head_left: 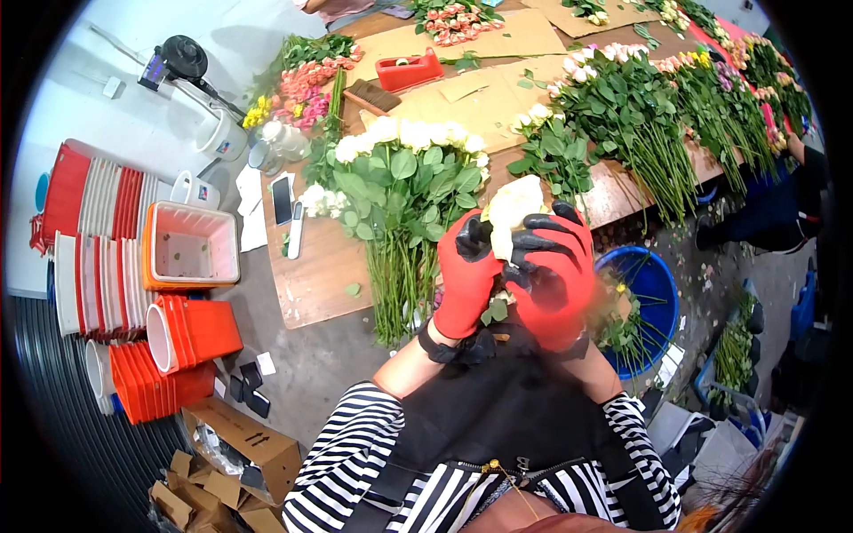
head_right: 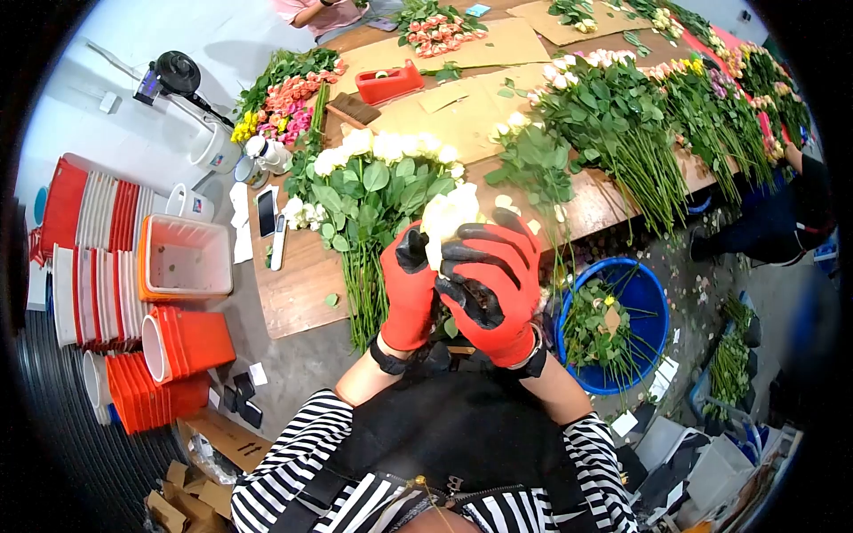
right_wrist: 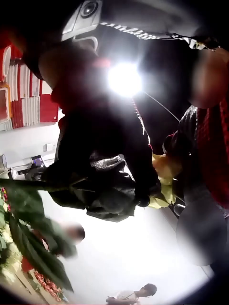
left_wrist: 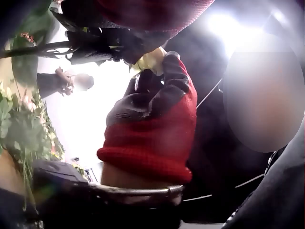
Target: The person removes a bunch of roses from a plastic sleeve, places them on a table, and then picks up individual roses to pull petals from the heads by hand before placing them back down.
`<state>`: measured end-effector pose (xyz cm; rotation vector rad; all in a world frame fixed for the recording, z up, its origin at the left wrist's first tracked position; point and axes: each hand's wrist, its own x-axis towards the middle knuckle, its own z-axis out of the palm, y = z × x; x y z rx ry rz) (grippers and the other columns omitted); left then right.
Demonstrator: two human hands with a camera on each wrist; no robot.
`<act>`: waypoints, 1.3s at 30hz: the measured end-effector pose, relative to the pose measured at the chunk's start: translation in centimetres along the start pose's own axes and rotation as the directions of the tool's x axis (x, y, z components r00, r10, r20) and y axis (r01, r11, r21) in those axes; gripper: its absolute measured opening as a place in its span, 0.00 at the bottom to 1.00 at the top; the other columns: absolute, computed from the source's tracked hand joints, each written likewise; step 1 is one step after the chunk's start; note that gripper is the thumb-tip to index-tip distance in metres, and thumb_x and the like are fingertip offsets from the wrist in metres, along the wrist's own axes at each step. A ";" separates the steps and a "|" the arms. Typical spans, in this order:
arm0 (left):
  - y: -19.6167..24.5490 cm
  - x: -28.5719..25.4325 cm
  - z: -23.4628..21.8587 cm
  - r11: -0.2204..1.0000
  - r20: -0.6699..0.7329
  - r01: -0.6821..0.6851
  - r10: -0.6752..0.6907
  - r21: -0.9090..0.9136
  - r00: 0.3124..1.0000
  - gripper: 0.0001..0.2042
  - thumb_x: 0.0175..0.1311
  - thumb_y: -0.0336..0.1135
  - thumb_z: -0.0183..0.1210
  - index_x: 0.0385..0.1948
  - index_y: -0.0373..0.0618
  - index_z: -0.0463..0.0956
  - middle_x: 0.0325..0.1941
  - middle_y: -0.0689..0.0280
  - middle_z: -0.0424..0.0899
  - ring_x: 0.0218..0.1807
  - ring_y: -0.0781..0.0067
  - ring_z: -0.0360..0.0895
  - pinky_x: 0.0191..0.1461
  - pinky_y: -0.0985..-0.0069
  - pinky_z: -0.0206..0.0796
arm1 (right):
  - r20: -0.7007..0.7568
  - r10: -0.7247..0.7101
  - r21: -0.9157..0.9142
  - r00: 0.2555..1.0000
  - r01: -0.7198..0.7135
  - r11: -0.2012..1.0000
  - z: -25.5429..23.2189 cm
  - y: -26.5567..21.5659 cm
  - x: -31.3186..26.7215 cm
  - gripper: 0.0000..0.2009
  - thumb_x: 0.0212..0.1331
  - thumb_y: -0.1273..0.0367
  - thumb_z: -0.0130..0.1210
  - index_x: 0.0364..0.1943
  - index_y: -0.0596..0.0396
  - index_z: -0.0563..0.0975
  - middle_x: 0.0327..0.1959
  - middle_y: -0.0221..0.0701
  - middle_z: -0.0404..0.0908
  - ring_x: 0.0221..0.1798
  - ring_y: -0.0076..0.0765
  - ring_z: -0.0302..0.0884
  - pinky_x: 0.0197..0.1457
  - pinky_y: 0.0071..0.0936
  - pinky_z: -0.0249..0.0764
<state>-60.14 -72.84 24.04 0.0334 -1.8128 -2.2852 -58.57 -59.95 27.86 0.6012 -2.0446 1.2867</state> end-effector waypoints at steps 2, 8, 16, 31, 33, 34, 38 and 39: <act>0.5 0.2 -0.3 0.999 0.069 0.035 -0.033 -0.027 0.997 0.15 0.49 0.24 0.65 0.40 0.35 0.77 0.36 0.67 0.83 0.38 0.79 0.77 0.46 0.78 0.70 | 0.019 -0.026 0.067 0.999 0.024 0.997 -0.2 0.7 -0.1 0.15 0.39 0.75 0.68 0.34 0.52 0.78 0.41 0.32 0.83 0.52 0.49 0.76 0.65 0.52 0.64; 0.9 2.7 -3.3 0.997 -0.125 -0.059 0.064 0.047 0.990 0.11 0.59 0.27 0.59 0.43 0.36 0.77 0.38 0.68 0.81 0.38 0.80 0.75 0.43 0.80 0.66 | 0.404 0.114 0.381 0.908 -0.281 0.881 -2.7 4.0 -1.6 0.18 0.40 0.67 0.70 0.38 0.52 0.78 0.44 0.37 0.81 0.54 0.52 0.74 0.66 0.47 0.62; 0.2 7.8 -7.9 0.942 -0.192 -0.334 0.333 0.031 0.923 0.16 0.73 0.38 0.50 0.56 0.38 0.71 0.51 0.64 0.79 0.52 0.72 0.75 0.56 0.76 0.67 | 0.601 0.417 0.044 0.682 -0.549 0.835 0.9 7.9 -9.4 0.39 0.50 0.62 0.66 0.68 0.55 0.63 0.60 0.44 0.69 0.58 0.40 0.70 0.61 0.33 0.65; -28.5 2.4 -6.5 0.365 -0.034 0.160 -0.329 0.917 0.944 0.44 0.49 0.58 0.65 0.70 0.54 0.58 0.73 0.45 0.55 0.73 0.40 0.50 0.71 0.53 0.50 | -0.179 0.683 -0.301 0.708 -0.700 0.647 -2.7 28.9 -17.0 0.21 0.54 0.71 0.58 0.56 0.51 0.76 0.45 0.38 0.81 0.46 0.41 0.77 0.49 0.35 0.72; -28.0 1.2 -5.3 0.183 0.024 0.046 -0.364 0.982 0.931 0.44 0.48 0.60 0.64 0.70 0.58 0.58 0.74 0.51 0.55 0.74 0.40 0.49 0.72 0.48 0.46 | -0.186 0.641 -0.655 0.745 -0.580 0.484 -2.6 28.9 -16.5 0.24 0.52 0.65 0.60 0.57 0.47 0.75 0.49 0.41 0.78 0.51 0.49 0.75 0.54 0.42 0.69; -27.3 0.6 -4.3 0.119 0.093 -0.048 -0.406 0.992 0.909 0.43 0.48 0.62 0.62 0.69 0.59 0.59 0.75 0.52 0.54 0.74 0.42 0.49 0.72 0.45 0.43 | -0.167 0.605 -0.676 0.779 -0.537 0.505 -2.2 28.5 -15.9 0.25 0.52 0.63 0.60 0.57 0.47 0.74 0.51 0.41 0.77 0.53 0.49 0.73 0.56 0.43 0.68; -28.0 -3.6 -3.8 0.418 0.503 -0.289 -0.621 0.861 0.601 0.44 0.49 0.65 0.61 0.70 0.59 0.58 0.75 0.53 0.53 0.76 0.40 0.45 0.74 0.46 0.39 | 0.051 0.533 -0.663 0.845 -0.370 0.651 1.1 27.5 -15.1 0.29 0.52 0.57 0.60 0.61 0.44 0.71 0.60 0.45 0.70 0.60 0.55 0.67 0.61 0.48 0.64; -27.8 -4.1 -4.3 0.586 0.606 -0.221 -0.617 0.780 0.502 0.44 0.50 0.63 0.61 0.70 0.59 0.57 0.75 0.53 0.53 0.76 0.41 0.44 0.75 0.50 0.41 | 0.148 0.525 -0.644 0.838 -0.321 0.695 2.5 27.4 -15.2 0.31 0.51 0.56 0.60 0.62 0.44 0.70 0.62 0.46 0.68 0.62 0.57 0.65 0.62 0.49 0.63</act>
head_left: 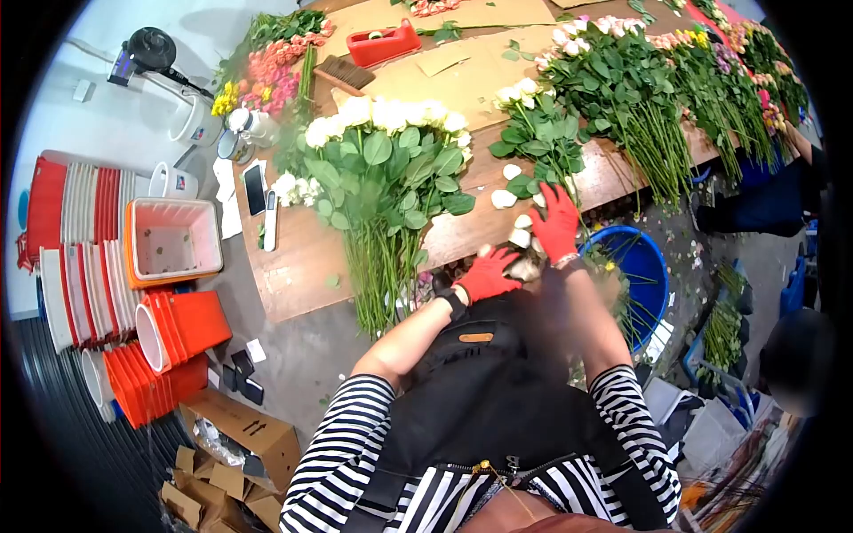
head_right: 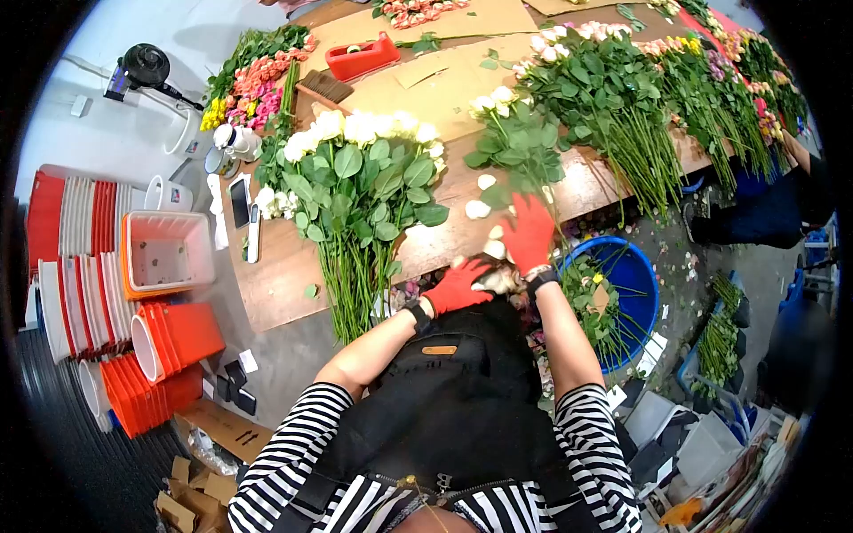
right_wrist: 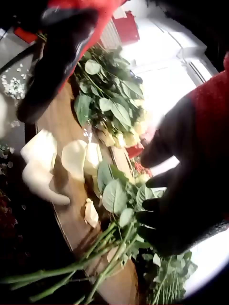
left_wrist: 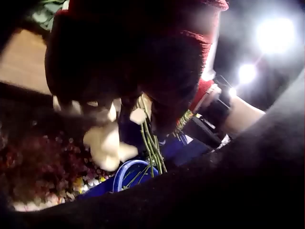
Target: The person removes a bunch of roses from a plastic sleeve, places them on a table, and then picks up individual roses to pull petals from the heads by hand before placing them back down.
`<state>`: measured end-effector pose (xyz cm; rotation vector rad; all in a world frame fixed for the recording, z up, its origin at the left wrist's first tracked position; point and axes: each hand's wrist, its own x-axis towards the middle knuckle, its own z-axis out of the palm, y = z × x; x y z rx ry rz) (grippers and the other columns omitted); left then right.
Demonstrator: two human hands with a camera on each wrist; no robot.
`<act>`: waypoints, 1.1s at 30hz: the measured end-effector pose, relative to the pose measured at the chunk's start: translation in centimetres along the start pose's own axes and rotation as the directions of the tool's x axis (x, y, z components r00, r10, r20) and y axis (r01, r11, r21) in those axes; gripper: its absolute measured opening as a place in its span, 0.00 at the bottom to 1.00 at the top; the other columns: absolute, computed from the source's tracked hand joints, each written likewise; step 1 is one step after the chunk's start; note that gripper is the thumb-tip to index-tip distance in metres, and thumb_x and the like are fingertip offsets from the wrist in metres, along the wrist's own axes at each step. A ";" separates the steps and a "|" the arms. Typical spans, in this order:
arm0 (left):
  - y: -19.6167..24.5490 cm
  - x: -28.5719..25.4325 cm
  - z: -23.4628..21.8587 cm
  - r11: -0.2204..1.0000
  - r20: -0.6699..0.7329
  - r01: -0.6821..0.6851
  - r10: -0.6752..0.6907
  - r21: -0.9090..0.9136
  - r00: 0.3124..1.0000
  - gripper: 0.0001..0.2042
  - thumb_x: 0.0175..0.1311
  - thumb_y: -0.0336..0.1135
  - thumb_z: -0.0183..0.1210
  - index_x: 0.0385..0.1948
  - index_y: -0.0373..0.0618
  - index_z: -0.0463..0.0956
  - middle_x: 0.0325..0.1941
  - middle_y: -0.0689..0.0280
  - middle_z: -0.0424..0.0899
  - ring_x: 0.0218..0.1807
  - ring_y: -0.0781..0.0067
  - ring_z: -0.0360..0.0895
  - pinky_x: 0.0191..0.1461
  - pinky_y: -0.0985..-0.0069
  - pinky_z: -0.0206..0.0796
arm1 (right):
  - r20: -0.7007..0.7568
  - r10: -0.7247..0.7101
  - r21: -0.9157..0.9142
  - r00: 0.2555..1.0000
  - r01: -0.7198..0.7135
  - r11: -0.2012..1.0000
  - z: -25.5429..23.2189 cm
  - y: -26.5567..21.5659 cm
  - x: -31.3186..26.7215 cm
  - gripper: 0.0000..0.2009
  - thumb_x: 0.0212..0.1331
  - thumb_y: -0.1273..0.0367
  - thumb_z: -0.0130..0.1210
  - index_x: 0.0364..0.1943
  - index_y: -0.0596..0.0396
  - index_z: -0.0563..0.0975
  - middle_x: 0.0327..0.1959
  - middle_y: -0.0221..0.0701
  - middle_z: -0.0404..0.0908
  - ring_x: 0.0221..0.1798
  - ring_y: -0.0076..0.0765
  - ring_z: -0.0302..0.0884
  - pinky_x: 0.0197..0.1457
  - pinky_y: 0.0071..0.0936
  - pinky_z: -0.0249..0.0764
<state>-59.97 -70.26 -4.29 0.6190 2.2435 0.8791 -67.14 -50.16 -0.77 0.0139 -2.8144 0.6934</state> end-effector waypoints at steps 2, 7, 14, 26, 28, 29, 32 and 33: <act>1.0 -1.7 -1.3 0.998 -0.040 -0.008 0.005 -0.068 0.999 0.36 0.53 0.55 0.63 0.65 0.54 0.65 0.72 0.52 0.60 0.73 0.46 0.54 0.73 0.58 0.49 | 0.115 -0.062 -0.005 0.991 0.063 0.998 2.2 -1.9 0.1 0.35 0.50 0.52 0.61 0.65 0.43 0.67 0.66 0.49 0.63 0.65 0.63 0.61 0.65 0.54 0.59; 0.8 -7.1 -7.7 0.976 -0.580 0.200 -0.215 -0.092 0.786 0.24 0.46 0.36 0.68 0.48 0.45 0.76 0.51 0.53 0.75 0.54 0.48 0.71 0.57 0.61 0.66 | 0.430 -0.152 -0.094 0.890 0.212 0.973 5.1 -5.2 -2.8 0.41 0.47 0.43 0.60 0.67 0.40 0.65 0.70 0.49 0.58 0.70 0.66 0.52 0.67 0.63 0.51; -2.3 -14.0 -12.4 0.714 -0.945 0.699 -0.251 -0.035 0.209 0.25 0.47 0.37 0.69 0.49 0.46 0.73 0.52 0.55 0.73 0.55 0.50 0.71 0.56 0.61 0.66 | 0.593 -0.387 0.336 0.706 0.220 0.916 0.6 -6.9 -9.6 0.26 0.50 0.49 0.60 0.53 0.40 0.78 0.58 0.39 0.75 0.64 0.51 0.67 0.66 0.47 0.60; -2.8 -16.4 -12.1 0.948 -0.943 0.218 -0.273 -0.230 0.191 0.16 0.54 0.33 0.65 0.45 0.42 0.79 0.41 0.56 0.84 0.44 0.54 0.80 0.49 0.64 0.71 | 0.437 -0.263 0.587 0.860 -0.051 0.808 -3.4 -13.0 -5.1 0.22 0.56 0.60 0.61 0.53 0.53 0.77 0.50 0.38 0.80 0.51 0.47 0.77 0.56 0.37 0.71; -0.8 -16.3 -11.6 0.954 -0.927 0.037 -0.297 -0.296 0.228 0.17 0.52 0.31 0.65 0.45 0.39 0.79 0.41 0.54 0.83 0.42 0.51 0.80 0.47 0.65 0.71 | 0.369 -0.247 0.775 0.896 -0.150 0.613 -2.2 -14.5 -3.9 0.20 0.58 0.66 0.60 0.55 0.55 0.75 0.49 0.38 0.82 0.43 0.40 0.81 0.49 0.33 0.75; 0.7 -16.4 -11.6 0.962 -0.922 -0.002 -0.261 -0.273 0.284 0.16 0.52 0.30 0.65 0.45 0.39 0.79 0.40 0.54 0.83 0.41 0.51 0.80 0.46 0.65 0.71 | 0.441 -0.194 0.808 0.876 -0.293 0.512 -4.8 -17.1 -2.4 0.21 0.60 0.67 0.60 0.57 0.56 0.74 0.49 0.35 0.82 0.40 0.28 0.79 0.45 0.27 0.74; 4.6 -15.6 -10.9 0.989 -0.934 -0.085 -0.082 -0.118 0.348 0.18 0.51 0.30 0.66 0.46 0.40 0.79 0.39 0.54 0.81 0.41 0.50 0.79 0.46 0.65 0.70 | 0.501 -0.140 0.859 0.854 -0.471 0.201 -7.6 -20.2 0.5 0.21 0.60 0.69 0.60 0.58 0.59 0.73 0.44 0.30 0.82 0.39 0.20 0.74 0.42 0.22 0.73; 5.7 -15.3 -10.8 0.992 -0.929 -0.115 0.000 -0.046 0.371 0.19 0.50 0.30 0.66 0.47 0.41 0.78 0.40 0.54 0.81 0.41 0.50 0.79 0.46 0.64 0.70 | 0.489 -0.142 0.872 0.860 -0.478 0.107 -8.2 -20.5 1.1 0.21 0.60 0.69 0.60 0.57 0.60 0.73 0.43 0.30 0.81 0.38 0.19 0.74 0.41 0.22 0.73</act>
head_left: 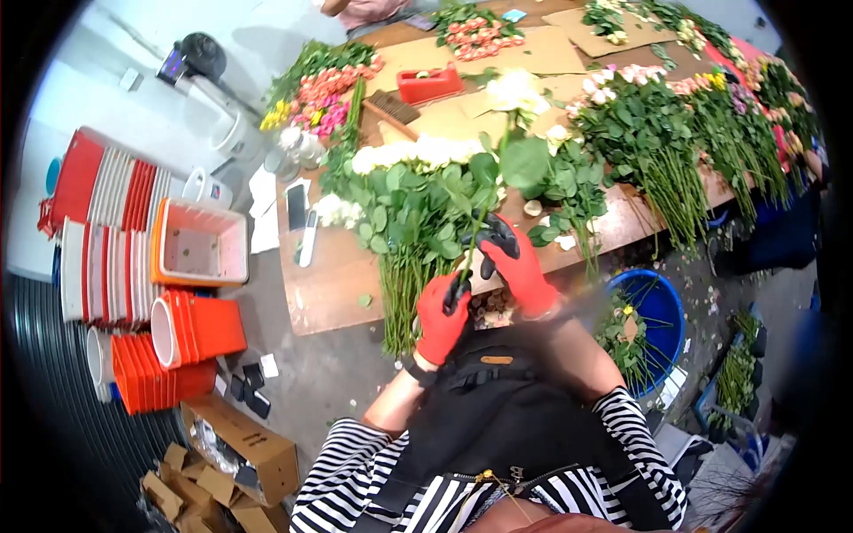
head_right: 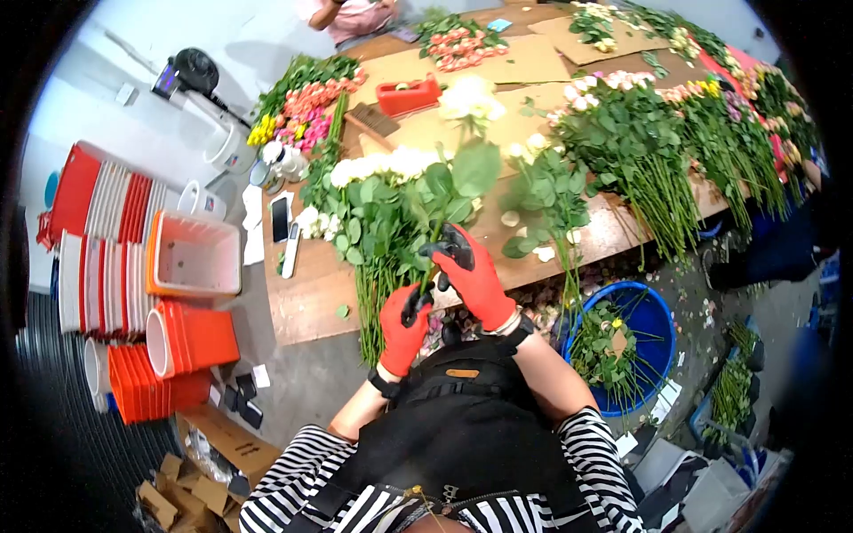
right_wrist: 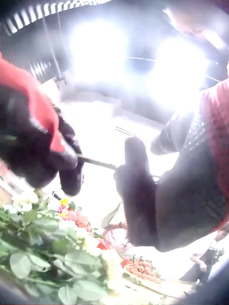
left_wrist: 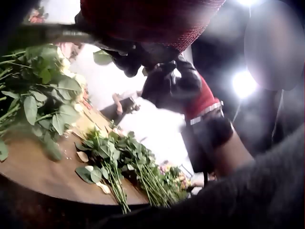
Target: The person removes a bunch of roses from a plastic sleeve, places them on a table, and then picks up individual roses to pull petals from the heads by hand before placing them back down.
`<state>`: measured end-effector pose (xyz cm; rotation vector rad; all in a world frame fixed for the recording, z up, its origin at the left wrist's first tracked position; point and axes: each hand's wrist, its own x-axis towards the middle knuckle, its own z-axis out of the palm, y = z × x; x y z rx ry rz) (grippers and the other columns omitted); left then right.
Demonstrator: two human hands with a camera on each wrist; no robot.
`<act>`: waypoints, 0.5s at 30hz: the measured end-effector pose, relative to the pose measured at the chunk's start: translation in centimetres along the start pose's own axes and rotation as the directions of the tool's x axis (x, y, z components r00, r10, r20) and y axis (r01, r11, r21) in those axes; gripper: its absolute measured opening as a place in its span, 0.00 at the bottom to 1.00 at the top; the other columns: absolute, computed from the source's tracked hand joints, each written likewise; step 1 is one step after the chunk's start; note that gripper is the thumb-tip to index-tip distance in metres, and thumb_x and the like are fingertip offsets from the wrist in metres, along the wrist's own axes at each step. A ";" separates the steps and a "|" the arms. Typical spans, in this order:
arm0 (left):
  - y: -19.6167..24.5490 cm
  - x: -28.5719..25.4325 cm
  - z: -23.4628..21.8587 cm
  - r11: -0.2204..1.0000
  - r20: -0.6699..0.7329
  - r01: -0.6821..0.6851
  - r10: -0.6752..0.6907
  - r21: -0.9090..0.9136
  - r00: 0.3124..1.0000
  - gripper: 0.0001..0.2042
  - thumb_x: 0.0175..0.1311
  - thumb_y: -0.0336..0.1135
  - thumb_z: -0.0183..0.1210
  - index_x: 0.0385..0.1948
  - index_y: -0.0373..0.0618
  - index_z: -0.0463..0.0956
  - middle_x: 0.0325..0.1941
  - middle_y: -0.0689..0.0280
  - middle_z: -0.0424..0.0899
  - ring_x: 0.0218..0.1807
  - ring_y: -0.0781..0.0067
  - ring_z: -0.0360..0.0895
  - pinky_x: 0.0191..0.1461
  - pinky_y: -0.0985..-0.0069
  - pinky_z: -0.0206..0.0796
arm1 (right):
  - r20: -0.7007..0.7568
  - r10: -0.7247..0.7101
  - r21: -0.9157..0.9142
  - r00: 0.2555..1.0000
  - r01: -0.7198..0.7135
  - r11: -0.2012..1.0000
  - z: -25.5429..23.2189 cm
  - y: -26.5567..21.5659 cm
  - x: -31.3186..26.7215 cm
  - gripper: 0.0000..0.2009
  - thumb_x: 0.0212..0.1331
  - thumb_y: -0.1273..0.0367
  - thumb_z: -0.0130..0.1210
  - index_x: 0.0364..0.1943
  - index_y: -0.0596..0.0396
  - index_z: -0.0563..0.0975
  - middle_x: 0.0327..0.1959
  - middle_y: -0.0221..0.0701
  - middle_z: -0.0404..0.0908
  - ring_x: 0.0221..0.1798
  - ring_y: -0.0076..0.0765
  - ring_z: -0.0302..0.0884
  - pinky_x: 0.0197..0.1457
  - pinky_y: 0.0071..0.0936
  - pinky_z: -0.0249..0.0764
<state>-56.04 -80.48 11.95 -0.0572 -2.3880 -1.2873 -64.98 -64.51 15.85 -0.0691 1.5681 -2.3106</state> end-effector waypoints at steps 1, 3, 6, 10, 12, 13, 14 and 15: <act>1.0 0.2 0.3 1.000 0.062 0.000 0.000 0.002 0.998 0.21 0.49 0.31 0.68 0.49 0.42 0.78 0.42 0.55 0.80 0.44 0.50 0.78 0.49 0.63 0.70 | -0.050 -0.118 -0.003 0.992 0.118 0.993 0.9 -2.0 -0.2 0.20 0.59 0.71 0.60 0.56 0.62 0.73 0.41 0.30 0.81 0.37 0.19 0.74 0.41 0.22 0.73; 2.6 1.5 0.3 0.993 0.181 -0.080 0.064 0.083 0.981 0.27 0.48 0.33 0.69 0.54 0.44 0.75 0.52 0.53 0.76 0.52 0.50 0.74 0.56 0.63 0.68 | -0.161 -0.218 -0.151 0.963 0.194 0.969 -0.5 -1.3 0.0 0.19 0.59 0.72 0.59 0.55 0.63 0.73 0.39 0.31 0.82 0.37 0.19 0.75 0.42 0.23 0.73; 5.2 4.0 -0.9 1.000 0.124 0.022 -0.022 0.003 0.992 0.30 0.50 0.32 0.69 0.59 0.41 0.70 0.62 0.52 0.71 0.64 0.53 0.68 0.66 0.63 0.59 | -0.233 -0.312 -0.343 0.921 0.223 0.913 -3.4 0.3 -0.4 0.17 0.59 0.74 0.58 0.53 0.62 0.74 0.38 0.37 0.83 0.37 0.25 0.79 0.42 0.26 0.74; 7.2 8.5 -1.5 0.983 -0.084 -0.106 0.094 -0.153 0.992 0.22 0.55 0.22 0.61 0.55 0.36 0.73 0.57 0.56 0.77 0.61 0.62 0.71 0.65 0.69 0.61 | -0.127 -0.448 -0.654 0.885 0.265 0.708 -5.6 1.2 -2.8 0.18 0.55 0.73 0.60 0.51 0.58 0.76 0.39 0.41 0.82 0.38 0.44 0.79 0.44 0.36 0.74; 9.9 10.6 -1.5 0.964 -0.028 -0.113 0.110 -0.239 0.994 0.21 0.55 0.23 0.62 0.53 0.35 0.75 0.57 0.57 0.77 0.60 0.63 0.72 0.64 0.69 0.62 | -0.034 -0.540 -0.781 0.841 0.314 0.539 -5.4 1.6 -4.1 0.18 0.53 0.73 0.61 0.51 0.55 0.76 0.40 0.41 0.81 0.40 0.50 0.77 0.45 0.40 0.73; 10.5 11.4 -1.2 0.963 0.050 -0.102 0.118 -0.248 0.992 0.21 0.54 0.23 0.63 0.53 0.35 0.75 0.56 0.56 0.78 0.60 0.63 0.72 0.64 0.69 0.62 | 0.021 -0.595 -0.834 0.804 0.343 0.433 -4.9 1.4 -5.0 0.18 0.52 0.73 0.62 0.50 0.54 0.76 0.40 0.40 0.80 0.41 0.52 0.76 0.46 0.42 0.73; 10.9 11.7 -0.7 0.962 0.126 -0.090 0.126 -0.256 0.984 0.22 0.53 0.24 0.64 0.53 0.35 0.75 0.55 0.55 0.78 0.60 0.62 0.73 0.64 0.70 0.62 | 0.083 -0.642 -0.874 0.763 0.365 0.321 -4.6 1.5 -5.9 0.19 0.52 0.72 0.62 0.50 0.53 0.77 0.40 0.39 0.80 0.42 0.53 0.75 0.46 0.43 0.72; 10.5 11.3 -0.2 0.939 0.200 0.068 0.001 -0.337 0.980 0.20 0.54 0.25 0.65 0.51 0.36 0.75 0.50 0.59 0.79 0.54 0.68 0.73 0.59 0.72 0.64 | 0.192 -0.708 -0.880 0.680 0.438 0.182 -5.6 3.3 -6.4 0.21 0.51 0.72 0.63 0.51 0.53 0.76 0.43 0.39 0.78 0.45 0.54 0.74 0.49 0.43 0.71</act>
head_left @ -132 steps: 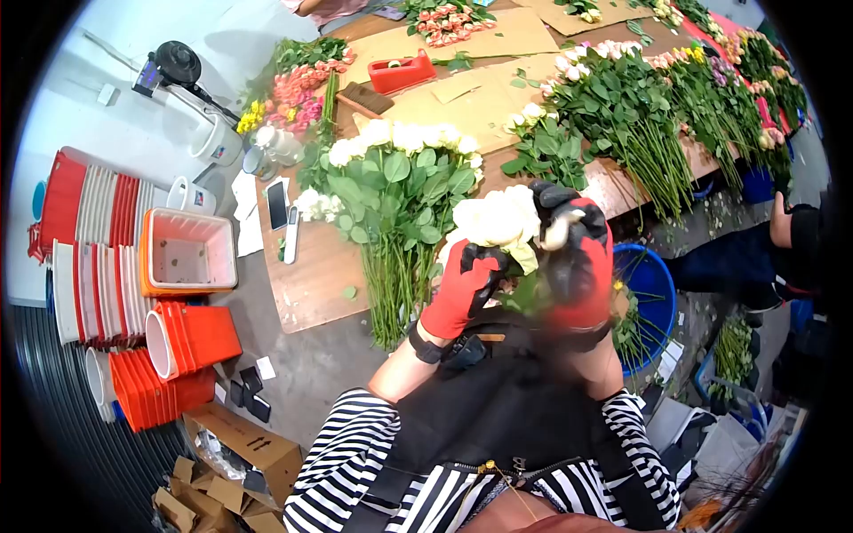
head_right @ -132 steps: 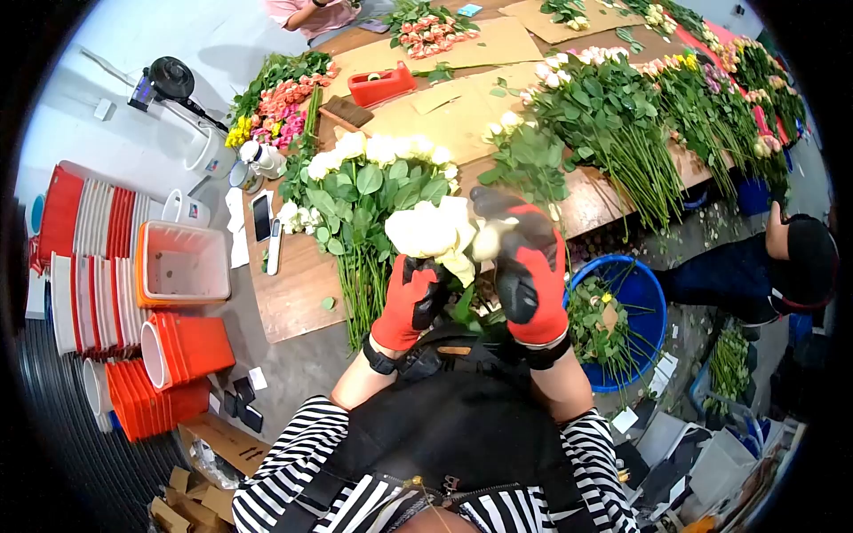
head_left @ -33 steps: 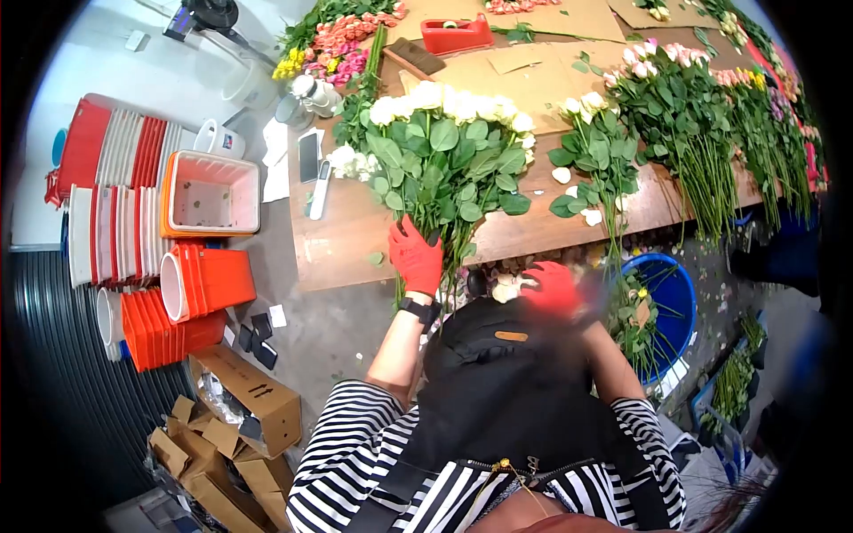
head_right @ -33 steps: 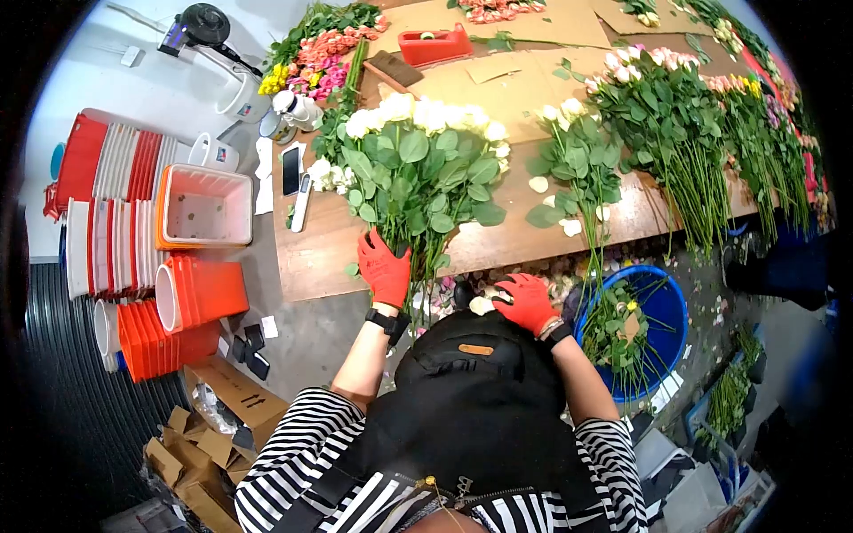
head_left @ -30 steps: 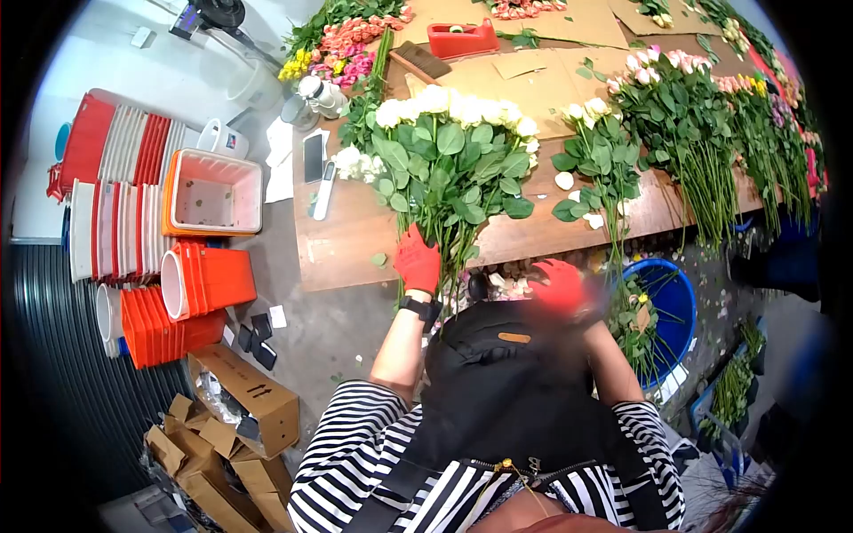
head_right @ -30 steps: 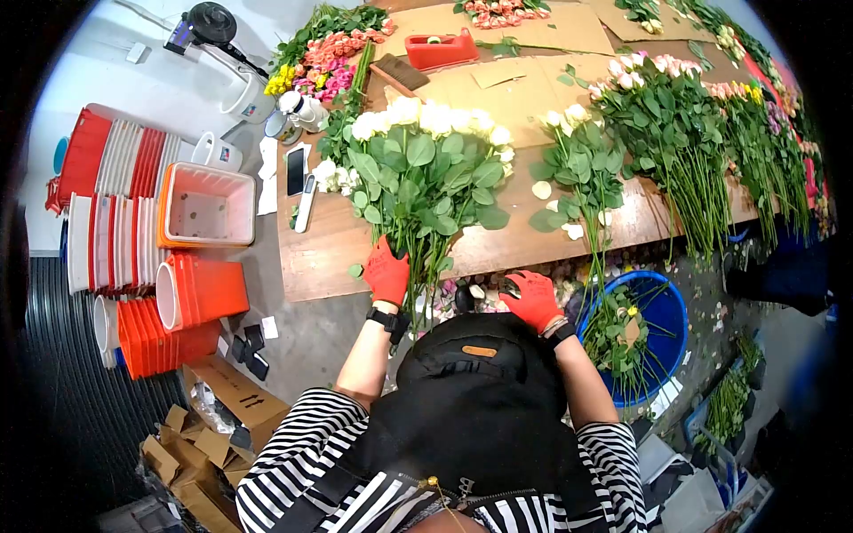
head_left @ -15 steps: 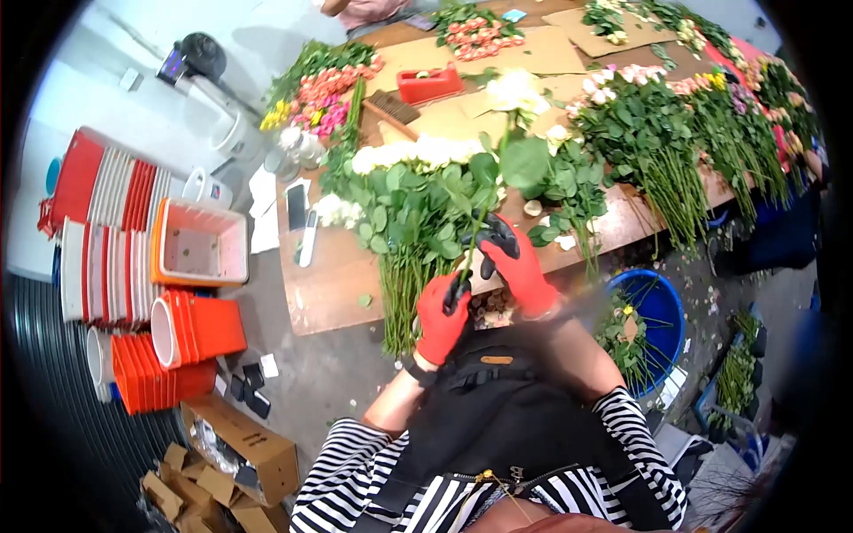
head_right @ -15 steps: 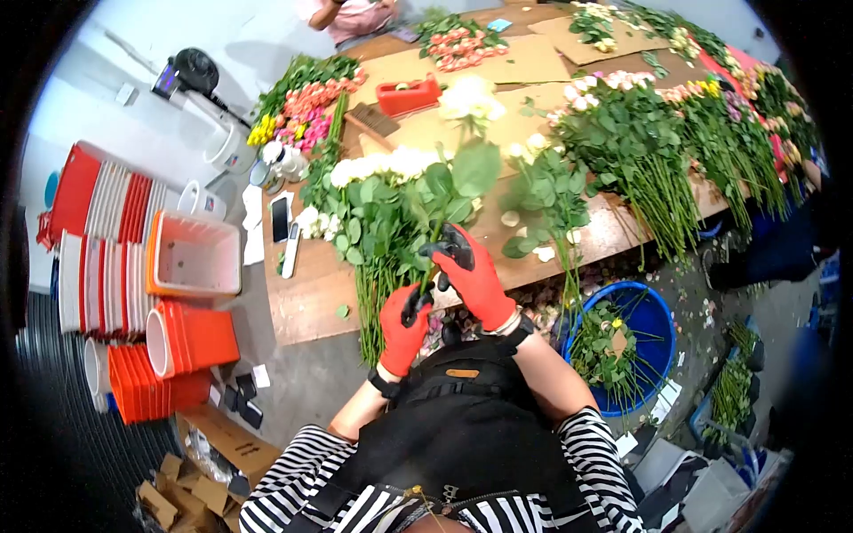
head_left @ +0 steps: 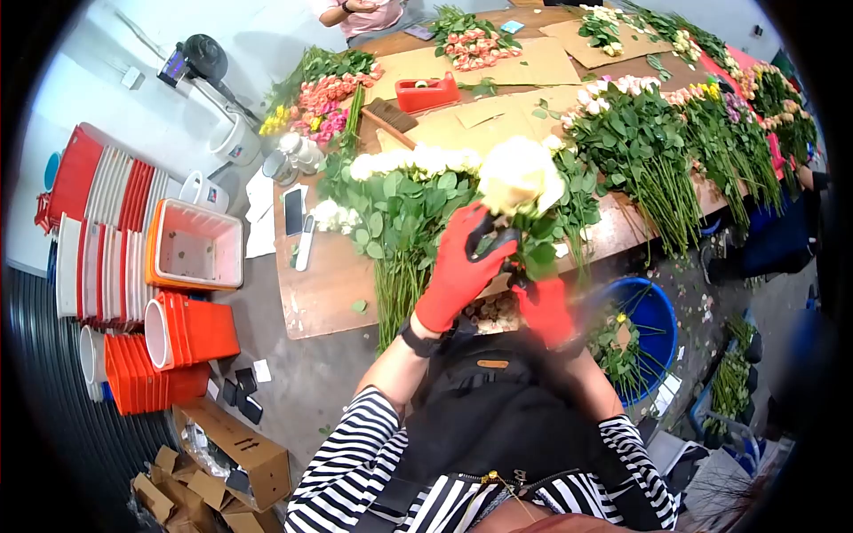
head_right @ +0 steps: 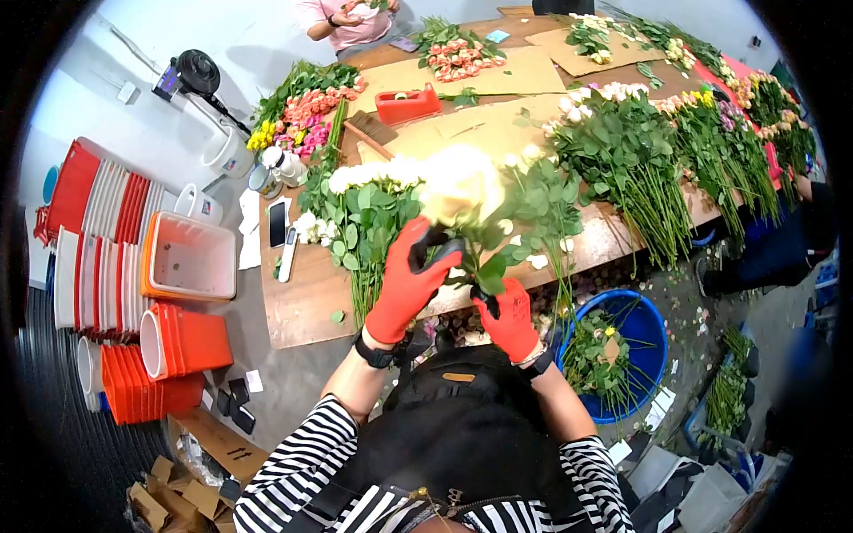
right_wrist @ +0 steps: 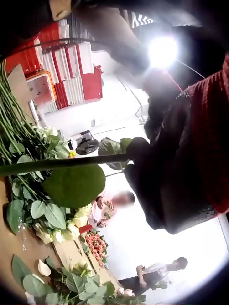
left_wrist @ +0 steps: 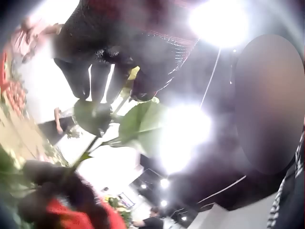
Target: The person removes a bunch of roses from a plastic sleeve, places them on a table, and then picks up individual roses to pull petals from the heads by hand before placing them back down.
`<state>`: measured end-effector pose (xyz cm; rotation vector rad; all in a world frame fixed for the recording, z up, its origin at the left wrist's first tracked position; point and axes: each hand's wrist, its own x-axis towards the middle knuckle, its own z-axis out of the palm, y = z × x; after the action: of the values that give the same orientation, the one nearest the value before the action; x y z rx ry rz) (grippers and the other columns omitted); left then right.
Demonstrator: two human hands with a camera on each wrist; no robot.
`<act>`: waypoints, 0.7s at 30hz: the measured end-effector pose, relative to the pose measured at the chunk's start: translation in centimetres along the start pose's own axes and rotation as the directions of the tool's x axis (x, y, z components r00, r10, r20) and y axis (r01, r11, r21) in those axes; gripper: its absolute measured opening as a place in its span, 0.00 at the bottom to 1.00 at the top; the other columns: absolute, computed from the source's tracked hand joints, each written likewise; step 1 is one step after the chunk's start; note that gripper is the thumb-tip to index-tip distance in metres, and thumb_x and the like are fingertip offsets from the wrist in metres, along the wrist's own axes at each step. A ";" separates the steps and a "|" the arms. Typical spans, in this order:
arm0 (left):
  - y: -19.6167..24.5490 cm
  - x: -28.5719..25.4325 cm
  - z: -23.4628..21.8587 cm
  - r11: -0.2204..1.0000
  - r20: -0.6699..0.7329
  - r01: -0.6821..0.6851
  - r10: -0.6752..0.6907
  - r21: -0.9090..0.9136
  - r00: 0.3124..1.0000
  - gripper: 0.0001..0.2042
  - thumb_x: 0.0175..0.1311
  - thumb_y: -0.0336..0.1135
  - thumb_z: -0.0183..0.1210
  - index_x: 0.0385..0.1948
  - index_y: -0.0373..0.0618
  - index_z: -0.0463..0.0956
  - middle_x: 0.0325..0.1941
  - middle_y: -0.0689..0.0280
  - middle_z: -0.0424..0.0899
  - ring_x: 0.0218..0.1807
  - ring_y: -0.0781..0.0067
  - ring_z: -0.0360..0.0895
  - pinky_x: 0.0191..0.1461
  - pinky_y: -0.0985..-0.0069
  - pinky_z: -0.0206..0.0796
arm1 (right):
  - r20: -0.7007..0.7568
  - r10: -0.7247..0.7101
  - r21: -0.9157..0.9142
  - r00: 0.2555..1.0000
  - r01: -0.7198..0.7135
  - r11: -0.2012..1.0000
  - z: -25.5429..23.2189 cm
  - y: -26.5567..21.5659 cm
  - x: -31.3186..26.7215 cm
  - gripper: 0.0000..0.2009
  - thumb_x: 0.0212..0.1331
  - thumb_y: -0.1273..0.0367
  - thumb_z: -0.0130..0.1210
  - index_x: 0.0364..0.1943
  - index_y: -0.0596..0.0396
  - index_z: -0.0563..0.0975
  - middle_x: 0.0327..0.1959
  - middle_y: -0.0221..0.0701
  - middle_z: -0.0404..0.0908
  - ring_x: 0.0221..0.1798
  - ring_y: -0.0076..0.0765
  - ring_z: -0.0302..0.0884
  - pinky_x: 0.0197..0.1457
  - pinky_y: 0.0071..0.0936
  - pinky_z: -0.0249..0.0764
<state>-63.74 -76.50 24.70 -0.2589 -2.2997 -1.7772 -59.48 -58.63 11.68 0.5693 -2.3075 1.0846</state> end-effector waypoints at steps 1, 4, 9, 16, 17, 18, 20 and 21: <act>-0.5 -0.3 0.4 0.983 0.026 0.148 -0.146 -0.111 0.989 0.19 0.55 0.26 0.65 0.49 0.37 0.76 0.45 0.63 0.80 0.48 0.74 0.74 0.53 0.75 0.65 | 0.083 0.033 0.027 0.996 -0.036 0.999 0.0 0.4 -0.7 0.21 0.50 0.72 0.64 0.52 0.53 0.75 0.44 0.40 0.77 0.46 0.54 0.74 0.50 0.43 0.71; -2.1 -1.2 1.0 0.862 0.075 0.336 -0.334 -0.379 0.940 0.15 0.58 0.26 0.63 0.47 0.38 0.76 0.39 0.69 0.81 0.38 0.83 0.74 0.44 0.79 0.66 | 0.251 0.160 0.149 0.955 -0.201 0.968 0.3 2.1 -4.4 0.24 0.48 0.70 0.66 0.53 0.53 0.74 0.49 0.42 0.76 0.52 0.53 0.72 0.56 0.42 0.68; -2.1 -3.2 2.1 0.795 0.004 0.299 -0.349 -0.527 0.937 0.15 0.62 0.27 0.58 0.51 0.38 0.73 0.41 0.66 0.83 0.41 0.79 0.77 0.47 0.78 0.68 | 0.225 0.319 0.189 0.921 -0.362 0.913 -3.1 -0.3 -1.5 0.28 0.48 0.70 0.66 0.58 0.54 0.72 0.54 0.41 0.75 0.61 0.50 0.69 0.65 0.40 0.64; -1.7 -5.7 4.3 0.969 -0.274 -0.121 0.179 0.217 0.945 0.18 0.45 0.27 0.67 0.42 0.40 0.80 0.46 0.53 0.82 0.47 0.53 0.79 0.51 0.64 0.69 | -0.138 0.194 0.265 0.971 -0.153 0.952 -10.3 -7.8 7.1 0.27 0.44 0.77 0.64 0.54 0.59 0.73 0.59 0.41 0.68 0.67 0.47 0.62 0.65 0.36 0.67; -1.8 -6.1 4.5 0.942 -0.255 -0.149 0.231 0.302 0.939 0.19 0.44 0.28 0.68 0.42 0.40 0.80 0.47 0.53 0.81 0.47 0.52 0.78 0.51 0.63 0.69 | -0.133 0.124 0.203 0.983 -0.096 0.974 -10.7 -8.8 7.9 0.27 0.42 0.77 0.65 0.53 0.58 0.74 0.59 0.40 0.68 0.66 0.47 0.62 0.65 0.36 0.68; -1.3 -6.4 4.6 0.942 -0.221 -0.121 0.197 0.315 0.955 0.20 0.42 0.29 0.69 0.42 0.39 0.80 0.48 0.53 0.80 0.47 0.52 0.78 0.51 0.62 0.68 | -0.115 0.121 0.012 0.986 -0.120 0.993 -10.9 -9.7 8.7 0.26 0.40 0.75 0.68 0.49 0.57 0.75 0.58 0.40 0.69 0.64 0.47 0.63 0.59 0.34 0.73; -0.4 -6.8 4.7 0.957 -0.213 -0.122 0.181 0.262 0.960 0.20 0.42 0.29 0.70 0.42 0.38 0.80 0.48 0.53 0.80 0.47 0.52 0.78 0.51 0.63 0.69 | -0.183 0.178 0.069 0.967 -0.168 0.983 -9.5 -9.1 8.1 0.24 0.40 0.76 0.69 0.47 0.56 0.76 0.57 0.40 0.70 0.63 0.47 0.64 0.55 0.32 0.75; 0.2 -6.8 4.6 0.964 -0.212 -0.122 0.174 0.238 0.962 0.20 0.42 0.29 0.70 0.42 0.38 0.80 0.48 0.52 0.80 0.47 0.52 0.78 0.51 0.63 0.69 | -0.214 0.204 0.101 0.955 -0.186 0.977 -8.9 -9.0 7.9 0.24 0.40 0.76 0.69 0.46 0.56 0.76 0.57 0.40 0.70 0.63 0.48 0.64 0.53 0.31 0.76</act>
<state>-57.45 -71.99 21.81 -0.1711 -2.2221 -1.3834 -58.03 -58.06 26.54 0.2361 -2.1638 1.2685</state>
